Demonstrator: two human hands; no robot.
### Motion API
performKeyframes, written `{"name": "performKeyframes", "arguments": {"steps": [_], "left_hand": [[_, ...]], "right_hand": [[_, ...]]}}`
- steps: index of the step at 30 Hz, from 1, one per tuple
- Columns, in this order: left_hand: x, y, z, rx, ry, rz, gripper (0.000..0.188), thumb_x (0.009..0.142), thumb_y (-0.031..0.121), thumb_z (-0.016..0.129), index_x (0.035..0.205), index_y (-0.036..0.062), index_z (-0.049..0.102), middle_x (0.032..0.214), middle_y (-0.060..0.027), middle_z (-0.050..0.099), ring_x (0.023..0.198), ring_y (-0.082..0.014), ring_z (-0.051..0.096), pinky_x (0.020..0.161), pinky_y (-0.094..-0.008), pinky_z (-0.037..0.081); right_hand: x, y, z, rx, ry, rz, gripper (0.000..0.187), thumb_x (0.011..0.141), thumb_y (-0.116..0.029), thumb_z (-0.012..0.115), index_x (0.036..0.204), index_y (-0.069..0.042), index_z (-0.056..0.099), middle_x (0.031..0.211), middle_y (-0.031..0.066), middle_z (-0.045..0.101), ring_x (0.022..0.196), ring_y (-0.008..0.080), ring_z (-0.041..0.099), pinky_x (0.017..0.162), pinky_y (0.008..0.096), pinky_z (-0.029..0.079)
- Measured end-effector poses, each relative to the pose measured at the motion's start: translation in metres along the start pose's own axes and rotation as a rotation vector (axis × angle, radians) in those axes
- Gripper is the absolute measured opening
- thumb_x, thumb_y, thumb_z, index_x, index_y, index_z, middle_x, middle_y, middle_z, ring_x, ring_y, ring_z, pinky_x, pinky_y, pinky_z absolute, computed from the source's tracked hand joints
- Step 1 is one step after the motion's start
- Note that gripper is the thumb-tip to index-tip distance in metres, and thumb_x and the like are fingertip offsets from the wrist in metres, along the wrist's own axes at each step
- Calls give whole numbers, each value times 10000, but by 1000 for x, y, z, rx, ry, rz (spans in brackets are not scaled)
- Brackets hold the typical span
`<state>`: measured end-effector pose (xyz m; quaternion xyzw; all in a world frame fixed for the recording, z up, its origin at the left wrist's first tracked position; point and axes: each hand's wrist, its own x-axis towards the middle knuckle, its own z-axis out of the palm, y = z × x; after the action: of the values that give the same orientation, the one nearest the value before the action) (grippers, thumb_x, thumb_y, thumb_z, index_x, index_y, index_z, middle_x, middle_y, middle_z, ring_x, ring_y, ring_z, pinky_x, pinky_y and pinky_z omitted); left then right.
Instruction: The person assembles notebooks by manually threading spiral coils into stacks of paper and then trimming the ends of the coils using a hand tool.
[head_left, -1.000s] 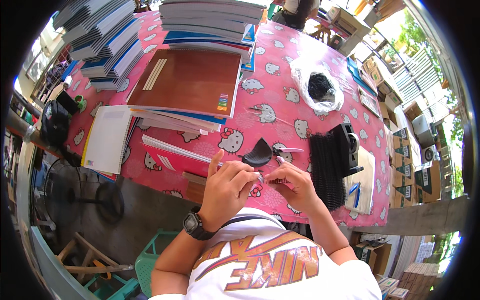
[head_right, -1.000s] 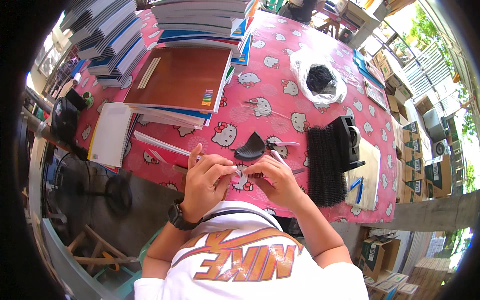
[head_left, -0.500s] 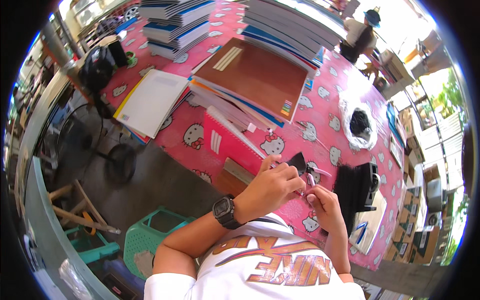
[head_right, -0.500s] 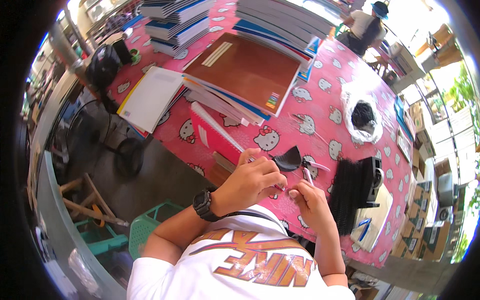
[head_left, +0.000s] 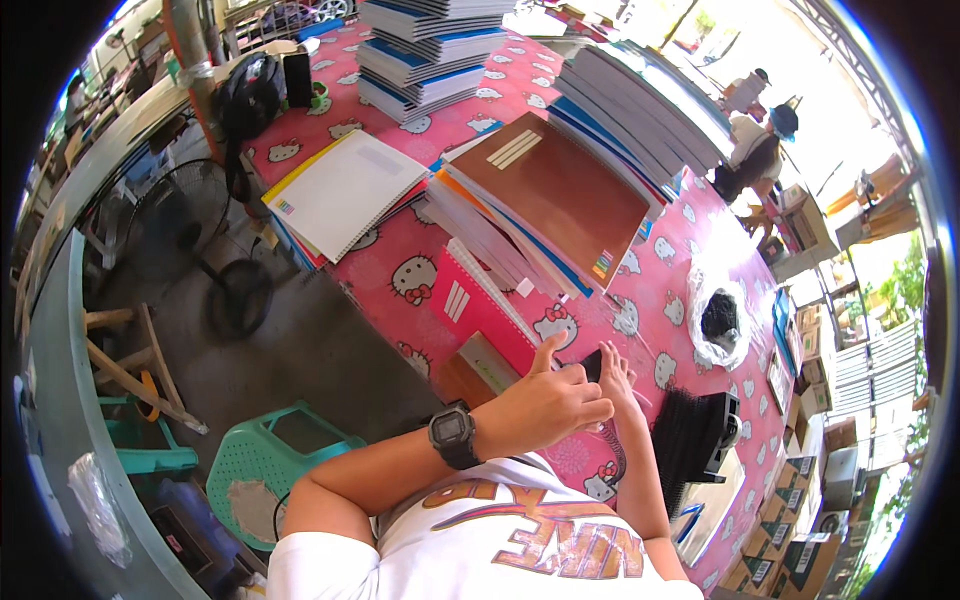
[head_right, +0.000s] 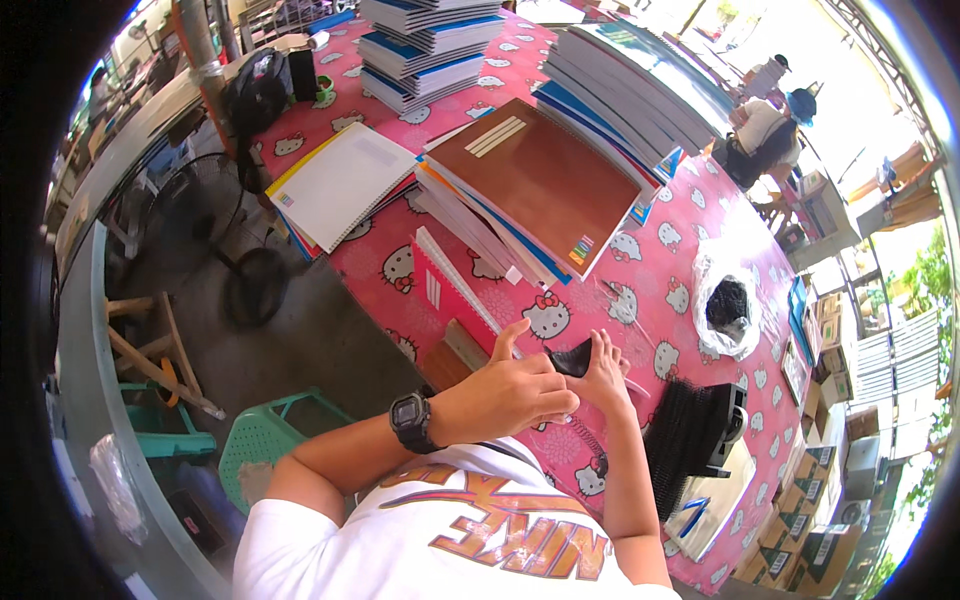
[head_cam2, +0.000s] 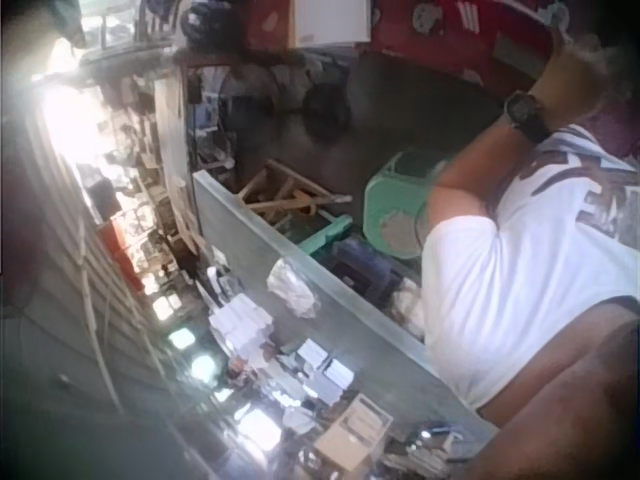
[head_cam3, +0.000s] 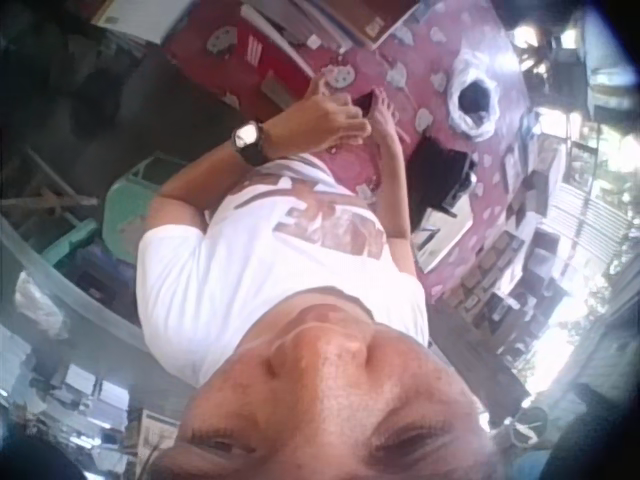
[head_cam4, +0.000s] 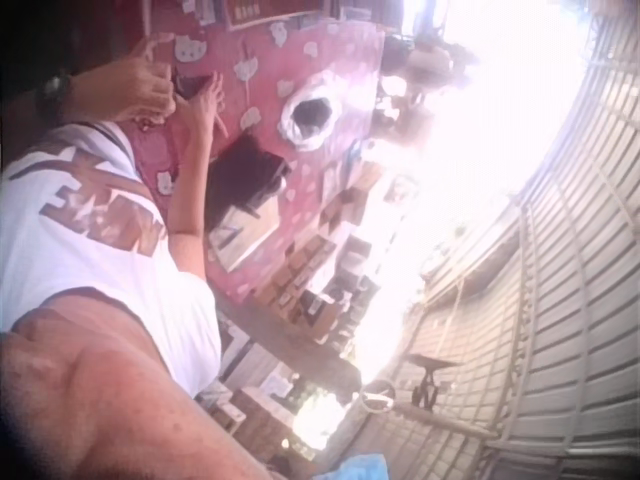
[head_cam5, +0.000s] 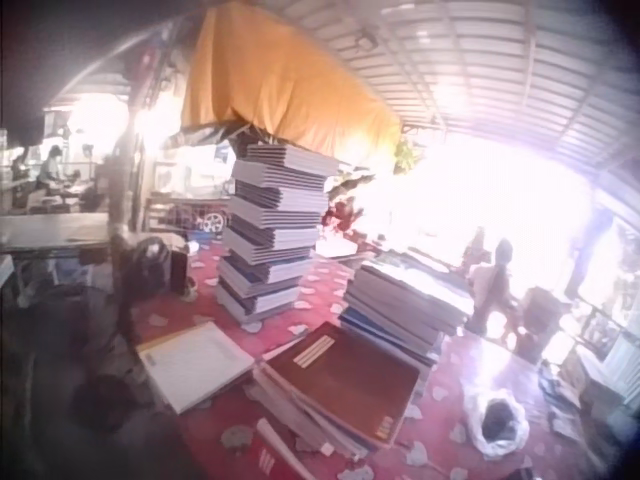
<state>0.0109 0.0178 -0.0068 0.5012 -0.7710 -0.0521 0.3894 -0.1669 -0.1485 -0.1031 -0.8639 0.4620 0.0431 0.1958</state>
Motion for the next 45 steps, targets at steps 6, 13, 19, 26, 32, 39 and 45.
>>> {"name": "performKeyframes", "arguments": {"steps": [6, 13, 19, 26, 32, 39, 45], "left_hand": [[5, -1, 2, -34, 71, 95, 87, 834, 231, 618, 916, 201, 614, 754, 49, 532, 833, -111, 558, 1031, -608, 106], [0, 0, -1, -51, -10, 74, 40, 794, 232, 642, 802, 196, 628, 758, 49, 530, 856, -113, 553, 1025, -610, 117], [4, 2, -1, 102, -62, 126, 75, 799, 249, 643, 841, 197, 611, 777, 53, 545, 849, -107, 550, 1012, -561, 167], [8, 5, -2, 25, -30, 33, 170, 787, 306, 654, 903, 192, 607, 840, 42, 579, 932, -119, 557, 1001, -548, 175], [6, -1, -8, -13, 29, -15, 209, 701, 313, 718, 835, 188, 619, 856, 35, 576, 981, -138, 541, 1019, -585, 119], [-7, -15, -11, 72, 102, -100, 213, 656, 295, 749, 782, 180, 622, 797, 59, 554, 912, -118, 526, 1035, -599, 76], [-5, -12, -3, 19, 147, -81, 216, 587, 270, 780, 727, 210, 627, 752, 73, 565, 876, -101, 554, 1063, -578, 59]], "right_hand": [[-10, 27, 8, 77, 58, -125, 996, 596, -352, 770, 1416, -115, 255, 1403, 192, 323, 1252, 350, 355, 1000, 487, 288], [-12, 7, 13, 63, 192, -152, 639, 619, -284, 760, 1192, -124, 527, 1296, 193, 422, 1167, 369, 411, 962, 473, 341], [-47, -4, -15, 1205, -143, -215, 632, 686, -363, 712, 1178, -24, 508, 1150, 129, 560, 1050, 232, 532, 913, 359, 409], [-74, -15, -16, 1668, -250, -294, 777, 707, -589, 598, 1148, 45, 517, 1140, 154, 567, 1053, 216, 548, 914, 350, 421], [-80, -23, -41, 1368, -79, -411, 853, 667, -699, 539, 1037, 67, 604, 1102, 171, 574, 1016, 245, 563, 917, 368, 406], [-68, -39, -71, 889, -54, -435, 757, 656, -650, 611, 954, 46, 636, 1095, 189, 571, 1024, 280, 549, 892, 373, 394], [-77, -32, -73, 864, -72, -442, 763, 627, -683, 629, 943, 11, 654, 1114, 196, 571, 1070, 306, 522, 903, 393, 388]]}}
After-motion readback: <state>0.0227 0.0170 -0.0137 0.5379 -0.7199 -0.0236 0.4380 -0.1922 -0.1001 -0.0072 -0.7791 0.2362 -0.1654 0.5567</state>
